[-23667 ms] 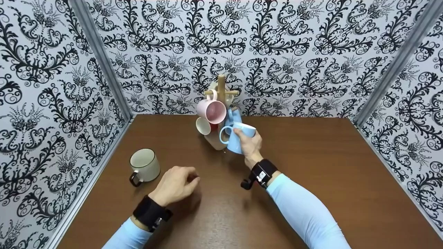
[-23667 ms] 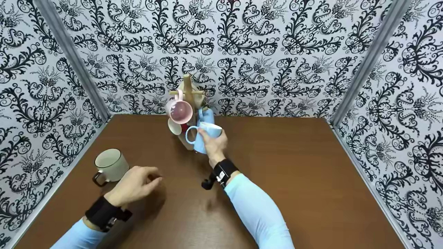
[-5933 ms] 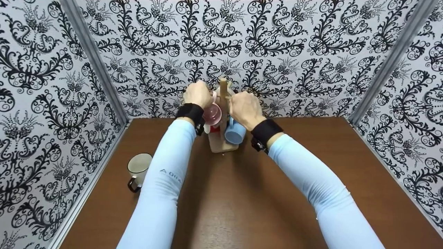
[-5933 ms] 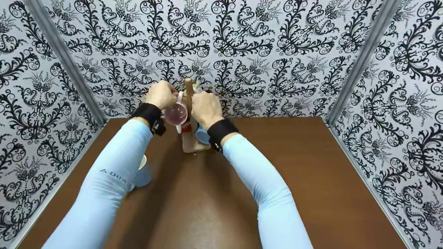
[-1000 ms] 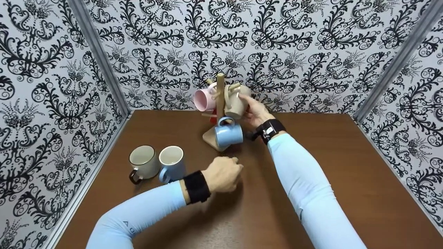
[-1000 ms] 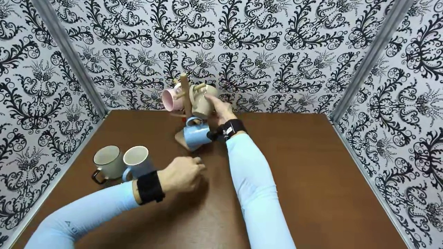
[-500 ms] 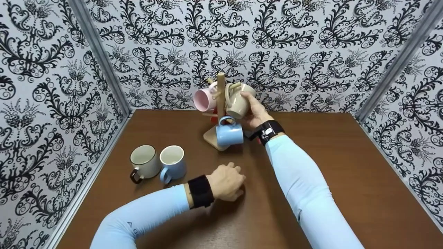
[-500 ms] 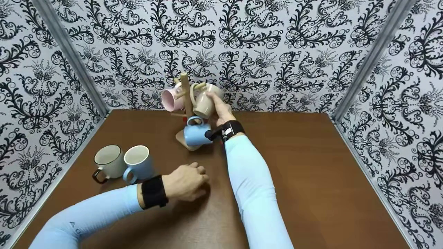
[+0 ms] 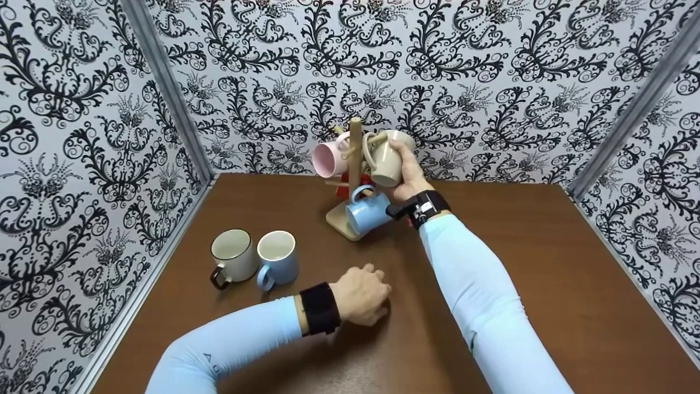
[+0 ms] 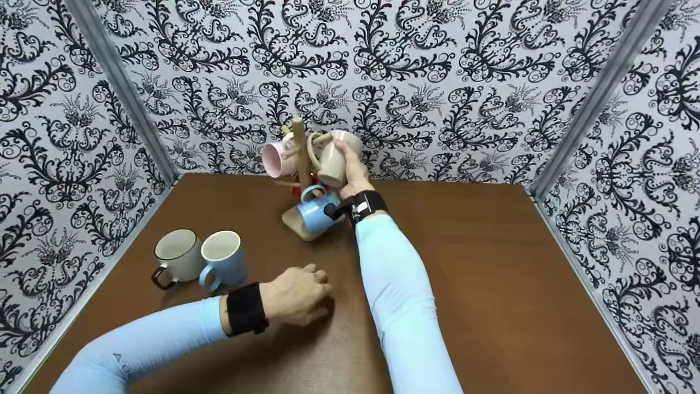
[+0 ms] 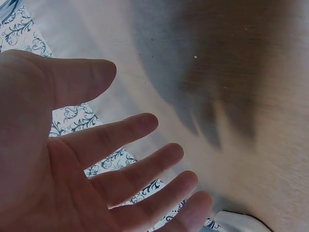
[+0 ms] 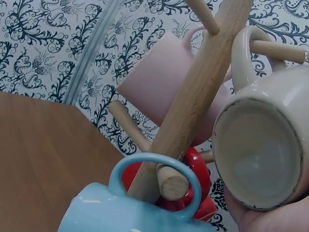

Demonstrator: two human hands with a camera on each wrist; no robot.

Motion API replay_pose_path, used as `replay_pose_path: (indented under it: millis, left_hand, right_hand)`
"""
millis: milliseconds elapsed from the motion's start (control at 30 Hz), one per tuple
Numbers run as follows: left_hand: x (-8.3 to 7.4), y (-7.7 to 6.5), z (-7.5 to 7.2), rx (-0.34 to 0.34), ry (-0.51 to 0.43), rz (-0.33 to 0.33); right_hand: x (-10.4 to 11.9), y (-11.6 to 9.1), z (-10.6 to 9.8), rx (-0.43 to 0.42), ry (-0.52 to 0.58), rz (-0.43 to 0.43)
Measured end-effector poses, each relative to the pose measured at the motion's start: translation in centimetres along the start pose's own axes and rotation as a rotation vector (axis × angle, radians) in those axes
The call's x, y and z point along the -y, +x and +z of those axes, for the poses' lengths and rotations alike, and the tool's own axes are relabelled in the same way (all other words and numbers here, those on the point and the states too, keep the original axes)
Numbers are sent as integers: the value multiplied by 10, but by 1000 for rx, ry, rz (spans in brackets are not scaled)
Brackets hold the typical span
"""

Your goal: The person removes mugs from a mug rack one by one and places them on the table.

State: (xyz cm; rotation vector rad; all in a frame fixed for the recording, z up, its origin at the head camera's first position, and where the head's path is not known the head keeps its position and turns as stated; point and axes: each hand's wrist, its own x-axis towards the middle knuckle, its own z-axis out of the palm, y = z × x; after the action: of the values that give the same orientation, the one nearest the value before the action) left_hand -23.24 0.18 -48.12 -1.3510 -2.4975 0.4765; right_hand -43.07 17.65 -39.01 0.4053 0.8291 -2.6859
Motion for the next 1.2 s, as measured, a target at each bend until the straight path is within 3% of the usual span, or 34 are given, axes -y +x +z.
replay_pose_path:
  millis: [167, 400, 600, 800, 1000, 1200]
  left_hand:
    - [-1, 0, -1, -9, 0, -3]
    - [-4, 1, -1, -1, 16, 1]
    - [-5, 2, 0, -1, 30, 15]
    - [-5, 3, 3, -30, -12, 27]
    - [-4, 5, 6, -87, -89, 43]
    - [-4, 5, 7, -101, -119, 37]
  right_hand:
    - [2, -2, 1, 11, 3, 17]
    - [6, -3, 2, -8, -136, -69]
    - [8, -5, 5, -15, -189, -117]
    - [13, -7, 4, -58, -244, -137]
    - [18, -10, 4, -41, -293, -165]
    - [24, -14, 6, -30, -307, -174]
